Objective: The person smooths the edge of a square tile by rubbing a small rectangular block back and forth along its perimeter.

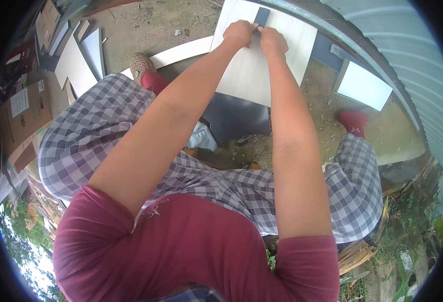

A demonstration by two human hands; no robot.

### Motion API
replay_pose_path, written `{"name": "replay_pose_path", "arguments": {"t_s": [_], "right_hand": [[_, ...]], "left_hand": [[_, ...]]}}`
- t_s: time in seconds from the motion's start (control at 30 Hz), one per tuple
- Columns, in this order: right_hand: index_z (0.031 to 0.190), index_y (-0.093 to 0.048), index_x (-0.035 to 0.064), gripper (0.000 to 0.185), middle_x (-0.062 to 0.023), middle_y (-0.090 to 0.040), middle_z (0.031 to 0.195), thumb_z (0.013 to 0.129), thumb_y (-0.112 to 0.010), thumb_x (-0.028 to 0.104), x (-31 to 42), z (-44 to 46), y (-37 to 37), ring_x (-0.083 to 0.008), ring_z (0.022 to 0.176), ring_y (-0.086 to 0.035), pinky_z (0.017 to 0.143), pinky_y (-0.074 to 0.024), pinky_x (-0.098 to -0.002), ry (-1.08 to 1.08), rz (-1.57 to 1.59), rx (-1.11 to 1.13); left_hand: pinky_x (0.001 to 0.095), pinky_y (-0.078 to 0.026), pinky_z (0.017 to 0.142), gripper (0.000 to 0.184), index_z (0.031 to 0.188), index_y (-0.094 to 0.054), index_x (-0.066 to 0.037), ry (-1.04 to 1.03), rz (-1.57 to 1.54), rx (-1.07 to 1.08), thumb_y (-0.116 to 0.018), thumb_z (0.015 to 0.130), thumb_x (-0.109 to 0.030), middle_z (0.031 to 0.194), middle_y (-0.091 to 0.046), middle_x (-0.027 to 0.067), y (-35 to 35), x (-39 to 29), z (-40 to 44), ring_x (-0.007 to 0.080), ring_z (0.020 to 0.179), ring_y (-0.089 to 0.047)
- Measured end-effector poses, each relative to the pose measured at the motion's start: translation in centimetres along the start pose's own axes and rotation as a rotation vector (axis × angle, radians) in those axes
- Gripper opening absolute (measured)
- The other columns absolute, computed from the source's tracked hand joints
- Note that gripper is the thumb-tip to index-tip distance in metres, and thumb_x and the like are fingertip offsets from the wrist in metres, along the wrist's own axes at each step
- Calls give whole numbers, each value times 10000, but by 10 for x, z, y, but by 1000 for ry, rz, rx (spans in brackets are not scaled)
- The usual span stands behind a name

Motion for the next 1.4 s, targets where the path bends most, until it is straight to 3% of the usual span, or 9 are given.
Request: {"name": "replay_pose_path", "arguments": {"t_s": [0.2,0.27,0.3,0.37,0.53,0.7,0.77,1.1,1.4], "right_hand": [[1015,-635,146,406,-117,-653,1019,931,-387,457,-27,-50,-36,-335,994,-602,822,-476,-454,-8,-3,70],[837,-626,108,461,-117,-658,855,940,-356,469,-35,-76,-46,-321,885,-623,769,-467,-443,-10,32,34],[837,-626,108,461,-117,-658,855,940,-356,469,-35,-89,-46,-321,885,-623,769,-467,-443,-2,32,25],[1005,-632,135,391,-130,-654,1009,930,-410,448,-36,-114,-54,-343,973,-610,800,-483,-464,-16,22,148],[999,-636,130,391,-131,-654,1009,932,-410,441,-28,-148,-75,-344,965,-612,791,-486,-465,39,-18,185],[857,-634,112,438,-125,-659,893,935,-398,472,-18,-143,-82,-349,880,-620,754,-479,-460,84,-31,114],[993,-643,117,393,-138,-656,992,934,-414,432,-12,-141,-76,-344,951,-618,783,-492,-453,76,-35,206],[1036,-651,139,401,-128,-653,1035,932,-414,446,18,-89,-52,-331,998,-605,818,-481,-442,30,45,179],[1059,-652,160,409,-115,-648,1070,924,-413,463,44,-14,-26,-308,1033,-596,829,-476,-441,34,49,105]], "left_hand": [[335,-499,641,431,843,-664,-88,-64,5,41,-437,929,-444,578,-643,49,-21,26,-58,172,647,-666],[342,-500,644,424,862,-663,-82,-66,-2,48,-442,928,-437,576,-640,61,-27,38,-84,185,641,-665],[349,-499,642,416,877,-662,-75,-62,-39,78,-446,928,-427,565,-632,70,-29,45,-97,200,622,-660],[356,-498,639,409,891,-660,-68,-59,-76,101,-450,928,-417,555,-624,79,-30,58,-123,216,604,-655],[361,-494,609,415,868,-655,-50,-76,-266,93,-445,931,-403,517,-598,80,-33,92,-161,222,524,-629],[357,-495,596,423,850,-651,-40,-44,-248,59,-449,931,-403,512,-596,85,-30,104,-156,218,514,-627],[357,-495,593,426,843,-649,-37,-37,-257,60,-450,931,-404,512,-596,87,-25,100,-154,221,512,-627],[334,-500,605,428,848,-649,-56,58,-277,81,-459,920,-433,555,-622,72,13,76,-102,197,542,-638],[321,-493,625,452,802,-642,-88,4,-122,84,-445,911,-481,600,-645,26,50,38,-28,151,574,-641]]}}
Point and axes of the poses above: each hand's wrist, its own z-axis towards the middle knuckle, its own y-axis out of the back of the hand, x = y × z, the point moved 4 cm from there along z, towards the middle knuckle
